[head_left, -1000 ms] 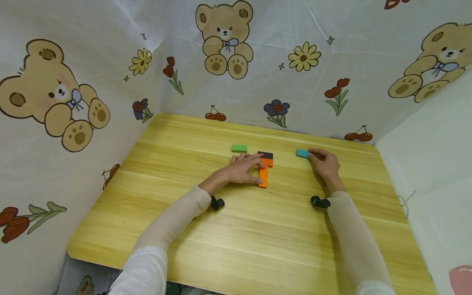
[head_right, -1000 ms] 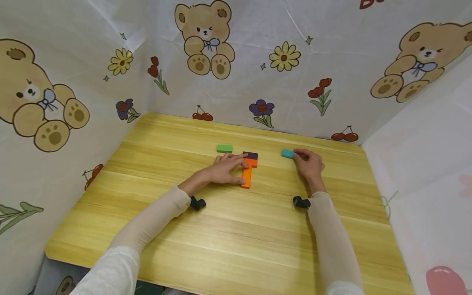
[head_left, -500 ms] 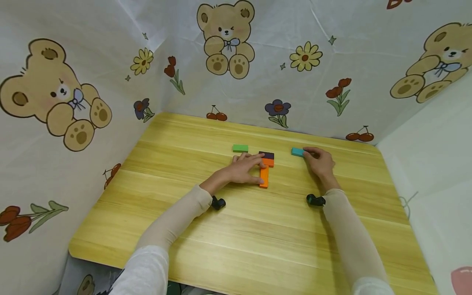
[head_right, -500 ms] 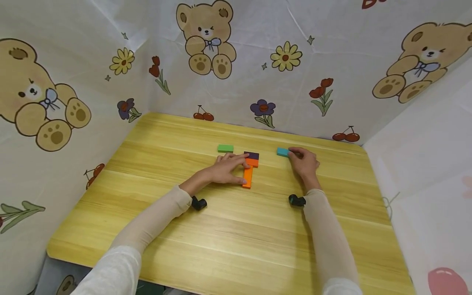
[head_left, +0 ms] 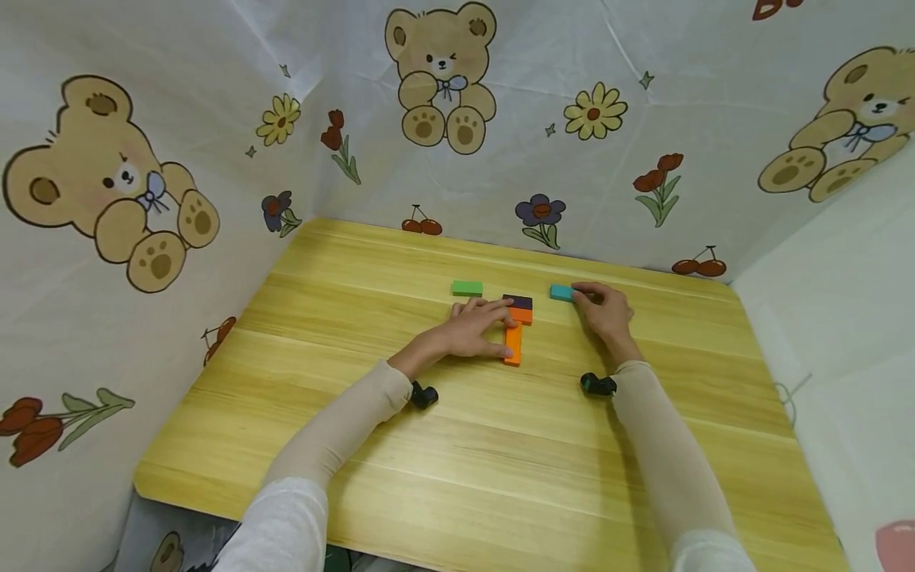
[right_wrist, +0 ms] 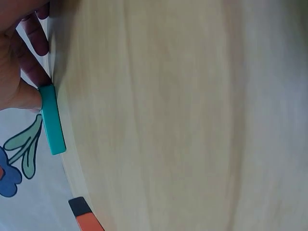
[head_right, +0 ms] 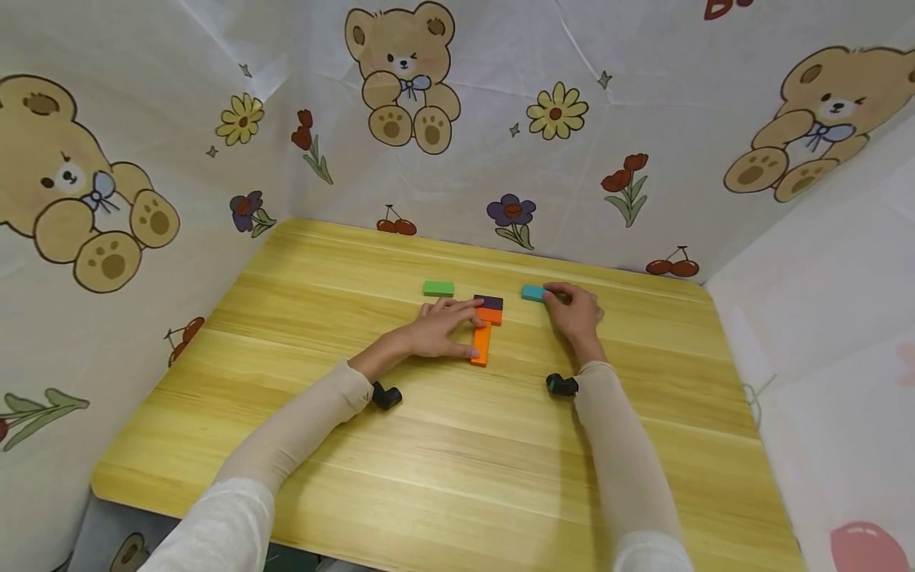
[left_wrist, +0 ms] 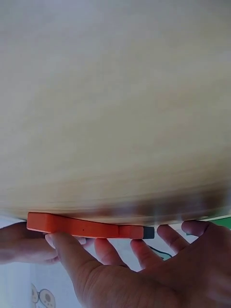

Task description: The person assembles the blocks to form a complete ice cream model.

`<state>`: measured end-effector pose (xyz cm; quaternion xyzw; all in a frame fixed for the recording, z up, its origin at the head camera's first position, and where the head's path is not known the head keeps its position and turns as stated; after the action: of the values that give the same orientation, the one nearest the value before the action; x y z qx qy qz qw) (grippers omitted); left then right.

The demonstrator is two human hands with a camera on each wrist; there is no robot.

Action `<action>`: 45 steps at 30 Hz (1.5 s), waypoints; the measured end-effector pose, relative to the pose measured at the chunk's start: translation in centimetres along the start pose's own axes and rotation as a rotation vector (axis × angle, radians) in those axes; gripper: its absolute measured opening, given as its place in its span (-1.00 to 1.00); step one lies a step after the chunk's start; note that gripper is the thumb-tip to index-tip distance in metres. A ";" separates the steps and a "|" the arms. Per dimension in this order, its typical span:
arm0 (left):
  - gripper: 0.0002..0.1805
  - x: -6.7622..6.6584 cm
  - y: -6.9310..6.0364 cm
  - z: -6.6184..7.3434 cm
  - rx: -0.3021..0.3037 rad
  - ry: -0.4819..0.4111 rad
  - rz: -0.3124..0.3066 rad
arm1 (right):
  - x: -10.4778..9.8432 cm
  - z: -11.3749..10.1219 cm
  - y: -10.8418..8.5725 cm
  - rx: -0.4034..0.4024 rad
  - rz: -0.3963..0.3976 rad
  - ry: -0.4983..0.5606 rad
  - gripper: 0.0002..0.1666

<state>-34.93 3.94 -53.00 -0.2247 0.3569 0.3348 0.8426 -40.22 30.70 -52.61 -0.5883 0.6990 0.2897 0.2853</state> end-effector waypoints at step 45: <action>-0.40 0.0 -0.3 0.0 0.016 0.000 0.029 | 5.4 -6.5 0.9 -0.043 -0.015 -0.041 -0.62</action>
<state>-34.71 3.79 -52.96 -0.2129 0.3628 0.3440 0.8394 -42.32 22.43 -52.17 -0.5936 0.6821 0.3146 0.2888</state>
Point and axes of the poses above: each hand's wrist, its own y-axis towards the middle knuckle, its own x-axis out of the palm, z = x × y, the point moved 10 cm from there along y, towards the middle knuckle, and after that the axes turned 8 degrees about -y, right-handed, at the moved point
